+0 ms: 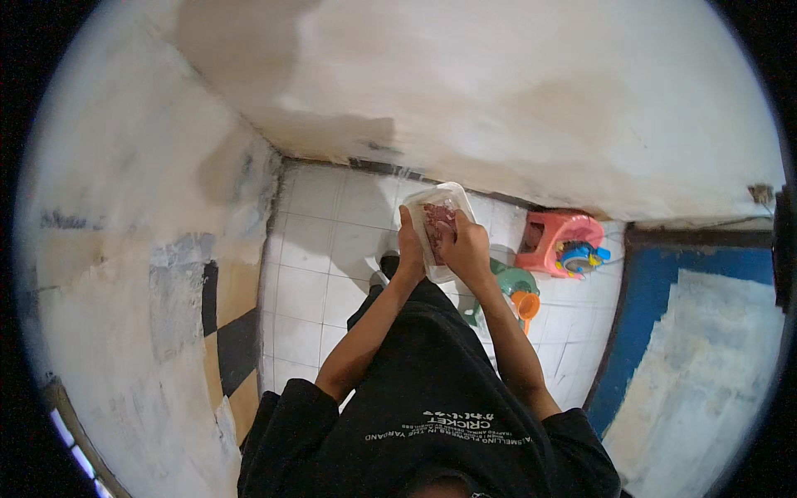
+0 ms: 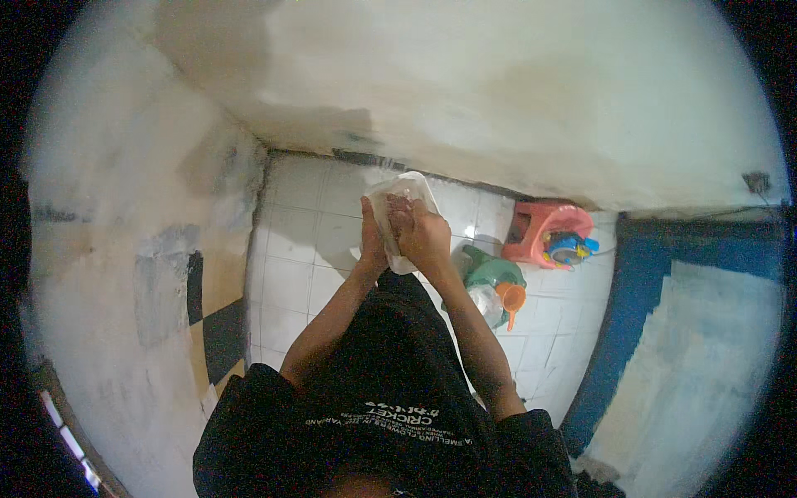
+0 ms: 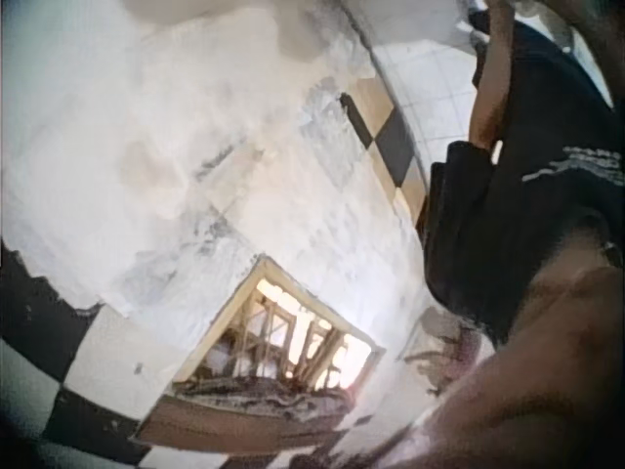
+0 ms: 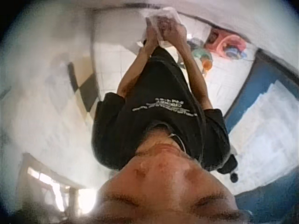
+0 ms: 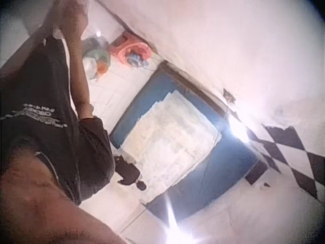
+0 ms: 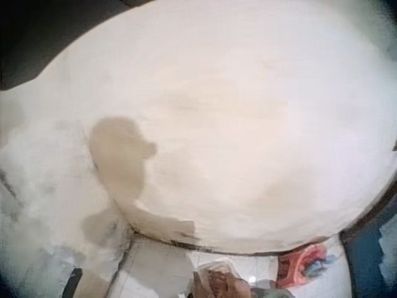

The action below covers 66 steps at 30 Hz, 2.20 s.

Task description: The person applies a pink substance to a wall using a plastic scraper. The person repeatedly loads the scraper from a white container and spreads the material over a large area of the wall.

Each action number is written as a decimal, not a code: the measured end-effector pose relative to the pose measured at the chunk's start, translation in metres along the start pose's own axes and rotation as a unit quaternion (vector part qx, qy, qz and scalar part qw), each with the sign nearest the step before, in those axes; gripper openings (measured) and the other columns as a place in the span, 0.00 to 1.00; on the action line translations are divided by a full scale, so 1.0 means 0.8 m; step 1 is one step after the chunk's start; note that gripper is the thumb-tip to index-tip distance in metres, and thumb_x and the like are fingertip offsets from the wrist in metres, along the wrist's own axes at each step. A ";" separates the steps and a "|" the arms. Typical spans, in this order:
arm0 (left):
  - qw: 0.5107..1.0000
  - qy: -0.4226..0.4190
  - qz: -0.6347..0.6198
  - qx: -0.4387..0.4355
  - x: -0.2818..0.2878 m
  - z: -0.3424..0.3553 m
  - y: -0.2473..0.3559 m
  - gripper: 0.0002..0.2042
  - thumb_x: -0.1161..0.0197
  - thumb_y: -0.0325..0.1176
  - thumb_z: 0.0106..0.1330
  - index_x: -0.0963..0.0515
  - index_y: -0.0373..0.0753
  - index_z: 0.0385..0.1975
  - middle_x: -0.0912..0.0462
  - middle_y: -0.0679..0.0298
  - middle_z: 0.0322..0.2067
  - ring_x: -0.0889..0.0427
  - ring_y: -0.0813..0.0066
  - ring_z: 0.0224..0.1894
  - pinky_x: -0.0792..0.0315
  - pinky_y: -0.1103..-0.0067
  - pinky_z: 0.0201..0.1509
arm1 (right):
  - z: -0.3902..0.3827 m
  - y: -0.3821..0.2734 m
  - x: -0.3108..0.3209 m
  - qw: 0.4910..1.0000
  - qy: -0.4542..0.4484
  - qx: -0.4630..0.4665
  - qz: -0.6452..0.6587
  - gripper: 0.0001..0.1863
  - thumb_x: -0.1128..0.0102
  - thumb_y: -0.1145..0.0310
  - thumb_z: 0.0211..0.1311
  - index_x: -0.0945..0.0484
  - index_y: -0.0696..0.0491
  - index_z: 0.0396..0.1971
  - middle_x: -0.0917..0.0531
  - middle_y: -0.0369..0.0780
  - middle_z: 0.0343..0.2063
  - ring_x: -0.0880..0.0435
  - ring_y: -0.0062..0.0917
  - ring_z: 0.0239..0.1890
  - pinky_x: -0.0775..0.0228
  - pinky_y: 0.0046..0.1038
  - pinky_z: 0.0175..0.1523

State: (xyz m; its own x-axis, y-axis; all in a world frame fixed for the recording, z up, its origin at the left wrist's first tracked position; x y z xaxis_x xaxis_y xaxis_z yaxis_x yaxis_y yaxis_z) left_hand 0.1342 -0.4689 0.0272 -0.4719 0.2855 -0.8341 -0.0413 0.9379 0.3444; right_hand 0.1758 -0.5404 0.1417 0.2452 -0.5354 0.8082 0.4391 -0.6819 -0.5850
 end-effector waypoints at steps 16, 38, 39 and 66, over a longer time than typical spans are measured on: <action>0.996 0.049 -0.012 -0.076 0.032 0.059 0.115 0.33 0.67 0.61 0.68 0.35 0.37 0.55 0.25 0.58 0.46 0.23 0.67 0.46 0.27 0.73 0.51 | 0.114 -0.036 -0.081 0.996 -0.090 0.018 -0.002 0.12 0.46 0.62 0.58 0.27 0.57 0.32 0.19 0.51 0.23 0.19 0.47 0.26 0.29 0.45 0.29; 0.992 0.078 0.099 -0.004 0.102 0.028 0.215 0.34 0.70 0.63 0.67 0.30 0.37 0.49 0.22 0.59 0.42 0.21 0.68 0.43 0.25 0.75 0.47 | 0.083 -0.155 -0.152 0.997 -0.024 -0.076 -0.009 0.14 0.47 0.60 0.58 0.26 0.57 0.34 0.20 0.52 0.22 0.19 0.48 0.27 0.28 0.45 0.33; 0.994 0.057 0.092 0.003 0.104 0.025 0.215 0.34 0.70 0.63 0.67 0.30 0.37 0.49 0.22 0.58 0.42 0.21 0.68 0.44 0.25 0.75 0.47 | 0.078 -0.157 -0.157 0.995 -0.031 -0.090 -0.025 0.14 0.47 0.60 0.58 0.26 0.57 0.33 0.20 0.52 0.22 0.19 0.48 0.27 0.28 0.45 0.33; 0.995 -0.008 0.084 0.058 0.115 -0.010 0.200 0.33 0.70 0.61 0.68 0.30 0.35 0.50 0.22 0.57 0.42 0.21 0.67 0.44 0.27 0.72 0.51 | 0.023 -0.178 -0.147 0.993 0.068 -0.095 -0.023 0.12 0.42 0.62 0.54 0.26 0.57 0.28 0.21 0.51 0.17 0.20 0.47 0.21 0.28 0.42 0.27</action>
State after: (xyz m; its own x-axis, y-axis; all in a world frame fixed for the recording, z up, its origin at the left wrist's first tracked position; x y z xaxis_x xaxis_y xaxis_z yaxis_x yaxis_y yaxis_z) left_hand 0.0767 -0.2942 0.0087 -0.4498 0.4418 -0.7762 0.1396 0.8932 0.4275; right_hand 0.1001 -0.3709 0.1311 0.1033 -0.5550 0.8254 0.2729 -0.7822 -0.5601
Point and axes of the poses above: each hand's wrist, its own z-axis towards the middle knuckle, its own x-axis out of the back of the hand, y = z × x, the point moved 5 cm from there along z, towards the middle knuckle
